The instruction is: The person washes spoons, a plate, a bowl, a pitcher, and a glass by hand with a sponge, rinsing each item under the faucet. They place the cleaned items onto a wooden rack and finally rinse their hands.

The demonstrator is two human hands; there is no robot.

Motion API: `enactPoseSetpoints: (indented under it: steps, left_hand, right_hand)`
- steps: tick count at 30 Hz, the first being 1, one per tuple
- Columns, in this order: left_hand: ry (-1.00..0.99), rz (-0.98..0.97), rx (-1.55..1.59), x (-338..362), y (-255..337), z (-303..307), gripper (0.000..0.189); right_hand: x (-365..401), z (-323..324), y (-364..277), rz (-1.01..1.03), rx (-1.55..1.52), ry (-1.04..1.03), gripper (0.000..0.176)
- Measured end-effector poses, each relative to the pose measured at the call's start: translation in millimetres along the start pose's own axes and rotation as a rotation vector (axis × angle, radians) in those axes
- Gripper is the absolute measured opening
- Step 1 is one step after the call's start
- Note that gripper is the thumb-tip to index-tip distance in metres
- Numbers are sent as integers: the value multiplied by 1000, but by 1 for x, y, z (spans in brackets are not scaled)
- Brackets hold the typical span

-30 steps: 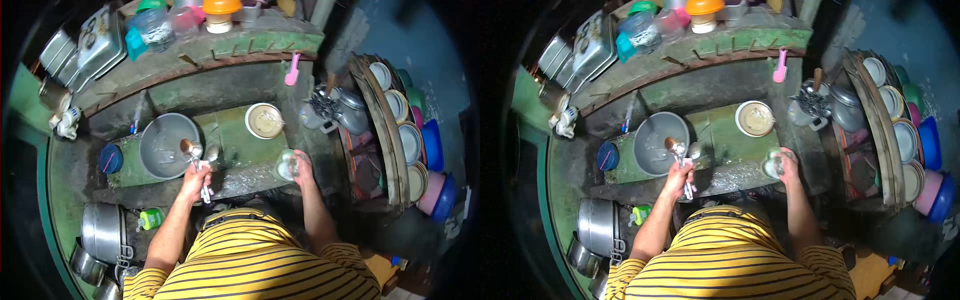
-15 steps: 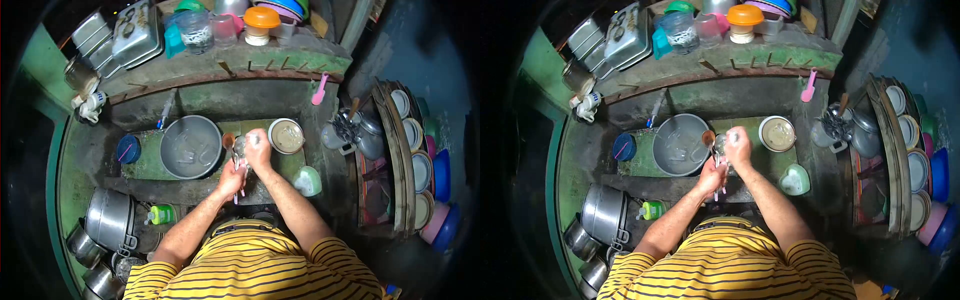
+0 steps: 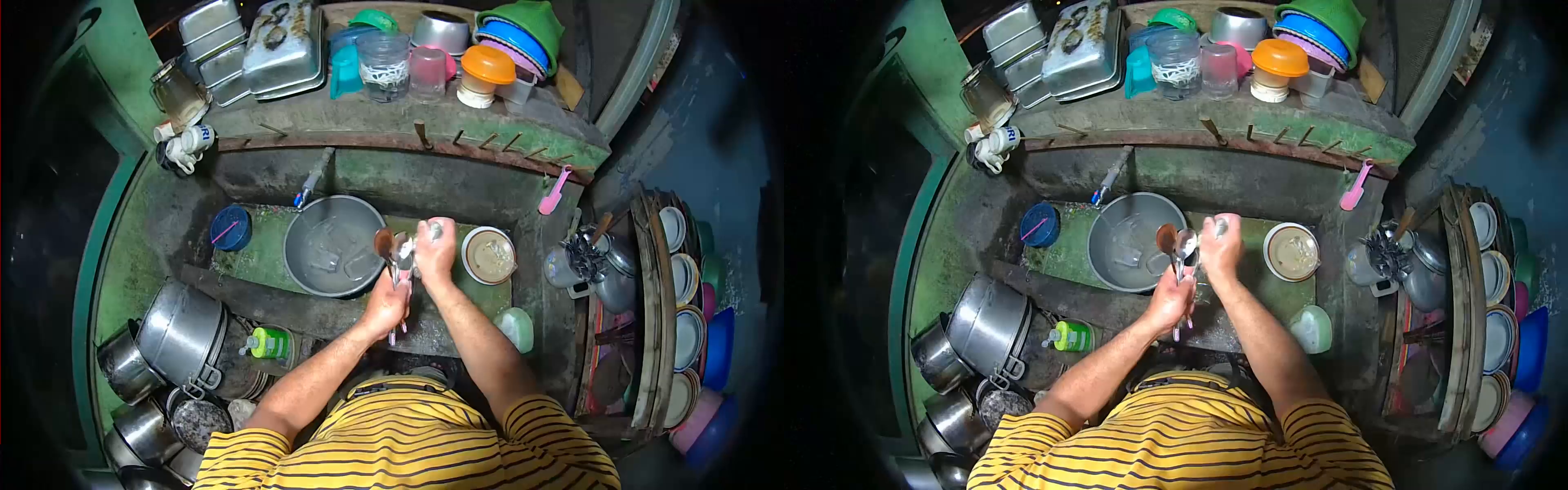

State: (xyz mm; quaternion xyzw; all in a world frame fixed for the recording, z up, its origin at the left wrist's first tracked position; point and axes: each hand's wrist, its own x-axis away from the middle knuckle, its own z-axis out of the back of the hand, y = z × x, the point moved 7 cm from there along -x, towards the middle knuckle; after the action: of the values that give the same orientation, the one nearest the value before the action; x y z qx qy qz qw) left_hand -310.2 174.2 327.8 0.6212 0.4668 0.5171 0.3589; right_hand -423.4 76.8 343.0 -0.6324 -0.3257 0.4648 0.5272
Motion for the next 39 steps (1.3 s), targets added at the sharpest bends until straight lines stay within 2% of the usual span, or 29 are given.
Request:
enactPoseSetpoints:
  steps: [1, 2, 3, 5, 6, 7, 9, 10, 11, 13, 14, 15, 17, 18, 19, 21, 23, 24, 25, 27, 29, 30, 31, 33, 35, 37, 39]
  left_hand:
    - [9, 6, 27, 1, 0, 1, 4]
    - [-66, 57, 143, 1, -5, 4, 6]
    - [-54, 52, 149, 1, -6, 14, 6]
    - [-170, 250, 492, -2, -15, 19, 10]
    - [-197, 259, 582, -6, -19, 26, 16]
    - [-185, 260, 591, -6, -20, 30, 16]
    - [-304, 345, 621, -1, -24, 28, 18]
    - [-334, 400, 709, 6, -25, 24, 17]
    - [-338, 412, 694, 11, -24, 25, 17]
    - [-284, 287, 557, 8, -26, 33, 16]
    - [-277, 250, 469, 5, -31, 42, 16]
    - [-88, 175, 470, -3, -35, 51, 17]
    - [18, 36, 480, -17, -38, 68, 21]
    - [85, -226, 11, -40, -59, 89, 27]
    - [5, -18, -107, -25, -51, 93, 29]
    - [25, -125, 45, -32, -86, 118, 28]
    - [287, -218, -153, -38, -94, 154, 24]
    - [360, -442, -32, -39, -75, 158, 22]
    - [281, -91, 145, -33, -72, 162, 20]
    - [291, -194, 4, -54, -85, 187, 19]
    - [477, -35, 70, -48, -68, 215, 18]
    - [465, 84, 60, -56, -84, 237, 18]
    - [469, 86, 60, -55, -81, 253, 18]
    - [430, 128, 232, -51, -84, 271, 18]
    - [402, 70, 300, -47, -87, 280, 20]
    - [295, 92, 253, -41, -80, 275, 25]
    - [302, 117, 187, -32, -73, 269, 23]
  right_hand:
    - [-11, 1, 24, -189, -201, 9, 10]
    - [-17, -1, 51, -392, -565, 8, 12]
    - [-4, -7, 32, -709, -813, -80, 9]
    - [19, -34, 23, -958, -1100, -268, 16]
    - [27, -35, 16, -929, -1069, -499, 23]
    - [34, -41, 12, -973, -1345, -656, 26]
    - [29, -44, 6, -842, -1422, -987, 25]
    - [22, -48, 7, -814, -1405, -1023, 25]
    - [9, -49, 15, -770, -1445, -839, 23]
    - [0, -54, 28, -751, -1364, -681, 22]
    - [12, -59, 39, -815, -1288, -609, 20]
    - [32, -60, 21, -838, -987, -405, 19]
    - [68, -71, 39, -817, -761, -363, 18]
    - [74, -71, 48, -725, -678, -405, 18]
    - [76, -73, 45, -633, -591, -445, 19]
    - [78, -77, 49, -664, -546, -450, 17]
    - [81, -83, 66, -721, 82, -611, 9]
    - [90, -94, 86, -588, 156, -715, 15]
    - [105, -108, 94, -390, 175, -815, 18]
    - [131, -131, 83, -444, 202, -829, 16]
    - [160, -138, 82, -790, 180, -1016, 15]
    - [169, -140, 105, -637, 248, -1103, 13]
    - [167, -141, 104, -638, 248, -1107, 13]
    - [159, -128, 113, -834, 328, -986, 9]
    - [143, -135, 121, -893, 343, -909, 6]
    - [132, -150, 125, -919, 312, -907, 21]
    - [105, -168, 111, -320, 725, -823, 33]
